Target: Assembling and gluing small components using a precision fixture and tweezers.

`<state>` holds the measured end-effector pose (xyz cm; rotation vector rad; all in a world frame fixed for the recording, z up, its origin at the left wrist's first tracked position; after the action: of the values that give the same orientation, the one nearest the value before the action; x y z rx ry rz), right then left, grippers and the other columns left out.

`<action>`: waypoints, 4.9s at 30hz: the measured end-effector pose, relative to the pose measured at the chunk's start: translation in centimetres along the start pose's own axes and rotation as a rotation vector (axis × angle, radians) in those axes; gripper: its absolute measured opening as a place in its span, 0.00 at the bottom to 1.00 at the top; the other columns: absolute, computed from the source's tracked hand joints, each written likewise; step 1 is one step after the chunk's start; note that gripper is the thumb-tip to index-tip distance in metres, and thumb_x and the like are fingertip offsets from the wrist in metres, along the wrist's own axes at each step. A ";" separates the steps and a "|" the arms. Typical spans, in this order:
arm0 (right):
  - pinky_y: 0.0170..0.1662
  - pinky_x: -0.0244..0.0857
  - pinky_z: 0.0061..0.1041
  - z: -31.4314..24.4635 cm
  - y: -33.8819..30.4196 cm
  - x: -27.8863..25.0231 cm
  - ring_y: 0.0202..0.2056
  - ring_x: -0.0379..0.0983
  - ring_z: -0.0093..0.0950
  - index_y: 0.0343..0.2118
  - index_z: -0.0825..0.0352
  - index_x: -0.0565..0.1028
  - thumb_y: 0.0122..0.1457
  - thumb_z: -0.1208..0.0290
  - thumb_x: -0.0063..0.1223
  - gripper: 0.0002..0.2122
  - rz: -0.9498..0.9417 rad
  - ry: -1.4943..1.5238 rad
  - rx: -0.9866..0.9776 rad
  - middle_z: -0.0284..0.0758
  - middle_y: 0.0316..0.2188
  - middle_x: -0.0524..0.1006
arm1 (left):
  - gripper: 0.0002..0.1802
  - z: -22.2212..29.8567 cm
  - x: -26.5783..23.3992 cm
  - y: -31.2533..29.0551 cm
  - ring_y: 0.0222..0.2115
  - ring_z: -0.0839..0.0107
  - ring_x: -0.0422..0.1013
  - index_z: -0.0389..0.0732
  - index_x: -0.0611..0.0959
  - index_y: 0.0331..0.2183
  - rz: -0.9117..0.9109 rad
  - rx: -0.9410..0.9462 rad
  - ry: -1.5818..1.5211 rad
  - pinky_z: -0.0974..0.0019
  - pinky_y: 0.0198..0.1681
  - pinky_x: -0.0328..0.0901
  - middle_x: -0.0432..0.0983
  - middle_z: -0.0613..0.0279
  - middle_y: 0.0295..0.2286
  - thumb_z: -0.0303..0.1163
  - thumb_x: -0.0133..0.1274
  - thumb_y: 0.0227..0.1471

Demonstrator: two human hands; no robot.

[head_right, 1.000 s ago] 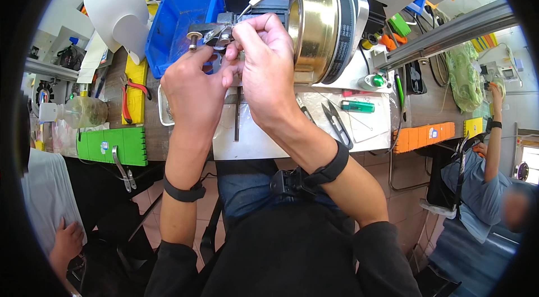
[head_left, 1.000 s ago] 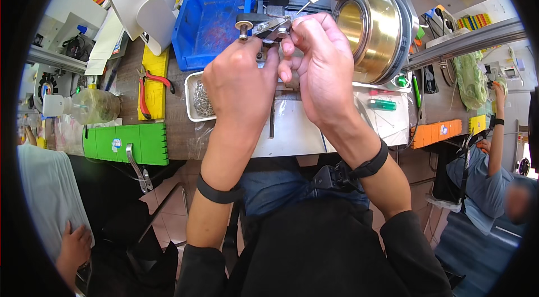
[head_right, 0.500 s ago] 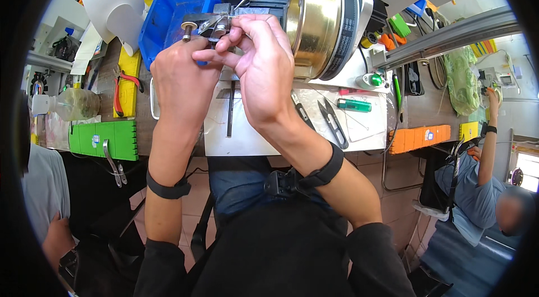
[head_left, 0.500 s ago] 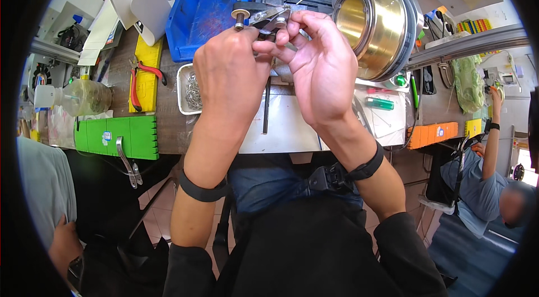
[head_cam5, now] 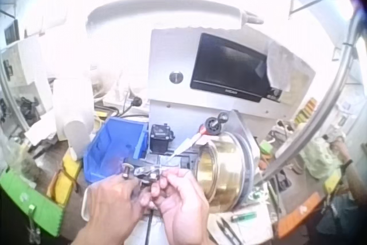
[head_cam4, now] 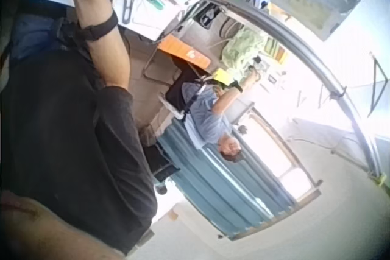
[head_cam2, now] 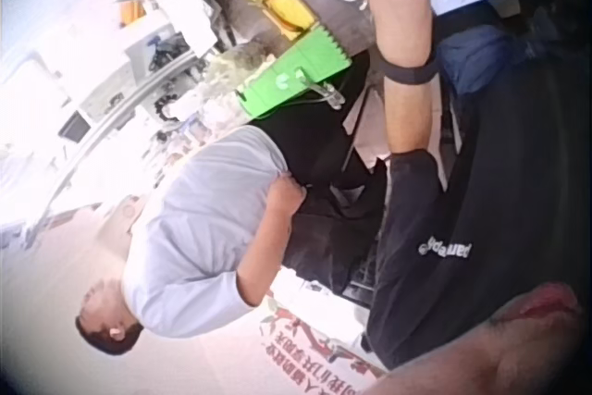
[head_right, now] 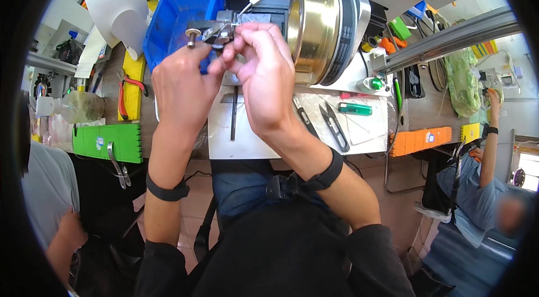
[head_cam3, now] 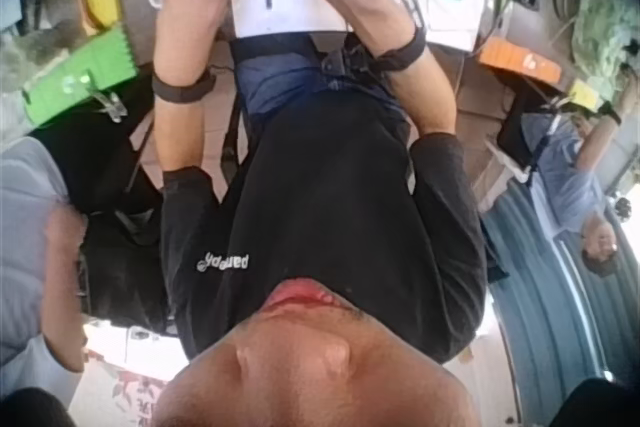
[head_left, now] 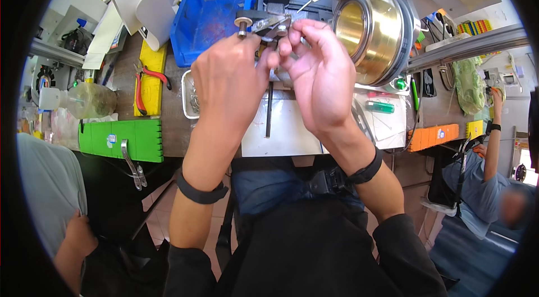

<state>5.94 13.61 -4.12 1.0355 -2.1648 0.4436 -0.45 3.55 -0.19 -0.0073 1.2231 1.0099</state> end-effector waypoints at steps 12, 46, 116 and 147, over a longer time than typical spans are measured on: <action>0.30 0.58 0.22 0.2 -2.7 -0.5 0.29 0.62 0.20 0.42 0.66 0.67 0.64 0.68 0.44 0.08 0.116 -0.196 0.185 0.30 0.33 0.66 | 0.09 -3.0 -1.8 2.8 0.43 0.66 0.69 0.44 0.88 0.33 0.015 -0.282 -0.667 0.66 0.44 0.63 0.72 0.57 0.41 0.35 0.63 0.47; 0.23 0.53 0.14 0.4 -1.4 -0.3 0.23 0.57 0.13 0.37 0.64 0.68 0.65 0.70 0.49 0.05 0.130 -0.105 0.099 0.26 0.24 0.65 | 0.25 2.8 -2.3 8.4 0.50 0.67 0.70 0.34 0.78 0.50 -0.355 0.080 -0.975 0.64 0.56 0.61 0.75 0.58 0.49 0.43 0.38 0.66; 0.26 0.56 0.15 -1.7 -10.6 -5.6 0.24 0.61 0.14 0.47 0.67 0.70 0.62 0.66 0.53 0.14 0.130 -0.493 0.551 0.24 0.23 0.66 | 0.16 3.5 -1.8 -1.5 0.35 0.66 0.69 0.45 0.85 0.33 0.500 0.657 0.027 0.59 0.38 0.66 0.69 0.66 0.38 0.23 0.63 0.35; 0.33 0.71 0.29 -4.2 -9.6 -3.5 0.34 0.73 0.33 0.47 0.68 0.76 0.47 0.81 0.57 0.20 -0.548 -1.800 -0.615 0.39 0.42 0.76 | 0.18 2.9 -1.7 -1.6 0.33 0.65 0.69 0.46 0.85 0.32 0.490 0.614 -0.041 0.61 0.36 0.66 0.68 0.66 0.37 0.21 0.62 0.32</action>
<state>16.84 11.88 -3.51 1.7804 -2.6399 -1.9894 2.81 2.98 1.46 0.8210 1.4903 0.9991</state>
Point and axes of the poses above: each hand's wrist, its own y-axis towards the middle knuckle, its own x-axis out of the palm, z = x × y, the point moved 8 cm from there along y, towards the middle knuckle
